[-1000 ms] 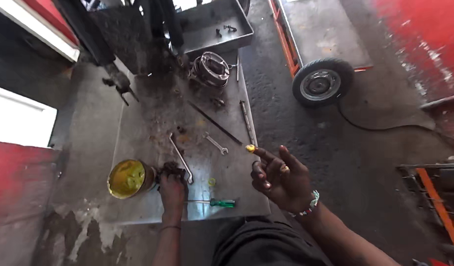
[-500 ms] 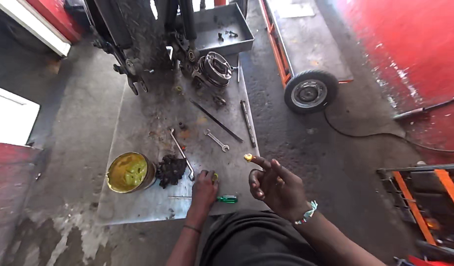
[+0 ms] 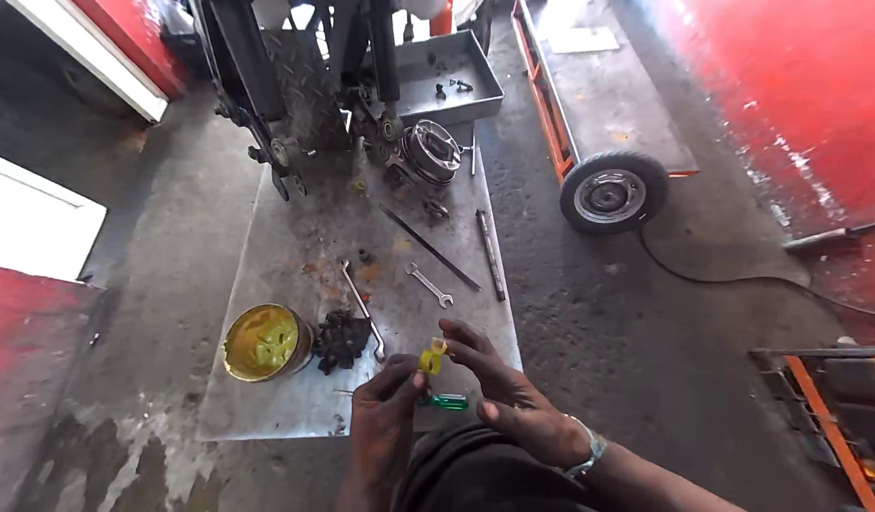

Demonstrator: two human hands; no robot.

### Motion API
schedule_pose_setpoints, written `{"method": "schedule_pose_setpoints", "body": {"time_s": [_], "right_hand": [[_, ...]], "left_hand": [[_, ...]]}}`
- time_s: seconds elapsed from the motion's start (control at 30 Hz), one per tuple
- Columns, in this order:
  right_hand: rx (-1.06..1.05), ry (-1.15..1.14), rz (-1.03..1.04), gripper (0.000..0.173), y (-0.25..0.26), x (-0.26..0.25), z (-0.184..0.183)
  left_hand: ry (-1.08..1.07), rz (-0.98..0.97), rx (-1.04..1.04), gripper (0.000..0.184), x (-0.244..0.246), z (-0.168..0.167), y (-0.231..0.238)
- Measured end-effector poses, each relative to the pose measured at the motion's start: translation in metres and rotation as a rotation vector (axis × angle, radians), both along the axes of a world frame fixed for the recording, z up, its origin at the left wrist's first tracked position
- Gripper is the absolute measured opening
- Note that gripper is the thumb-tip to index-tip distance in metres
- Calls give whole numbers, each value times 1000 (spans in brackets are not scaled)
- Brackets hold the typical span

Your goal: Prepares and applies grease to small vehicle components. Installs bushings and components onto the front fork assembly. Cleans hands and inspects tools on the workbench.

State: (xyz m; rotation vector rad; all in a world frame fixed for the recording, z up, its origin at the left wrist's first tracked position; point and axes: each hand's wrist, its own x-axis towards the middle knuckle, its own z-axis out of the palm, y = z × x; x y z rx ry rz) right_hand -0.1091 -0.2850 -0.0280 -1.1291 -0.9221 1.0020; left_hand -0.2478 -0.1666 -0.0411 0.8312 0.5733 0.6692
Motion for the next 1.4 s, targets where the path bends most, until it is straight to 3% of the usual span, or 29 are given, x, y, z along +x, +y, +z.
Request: {"method": "schedule_pose_setpoints", "body": {"time_s": [0.3, 0.5, 0.57, 0.73, 0.83, 0.97, 1.2, 1.4], "right_hand": [[57, -31, -26, 73, -11, -3, -4], [70, 302, -116, 63, -5, -5, 9], [82, 320, -97, 69, -4, -8, 10], [150, 274, -117, 65, -11, -9, 9], [108, 204, -173, 73, -10, -8, 11], [72, -126, -210, 84, -10, -8, 18], [126, -315, -257, 73, -10, -9, 23], [88, -264, -282, 79, -12, -2, 24]], "left_hand": [[14, 76, 119, 7, 5, 12, -2], [-47, -25, 244, 13, 6, 19, 0], [-56, -15, 253, 14, 9, 18, 0], [1, 96, 17, 16, 18, 32, -5], [-44, 75, -103, 17, 22, 40, -7], [-81, 35, 15, 10, 27, 41, -7], [-32, 56, 164, 9, 31, 39, -6], [40, 87, -208, 31, 35, 59, -7]]}}
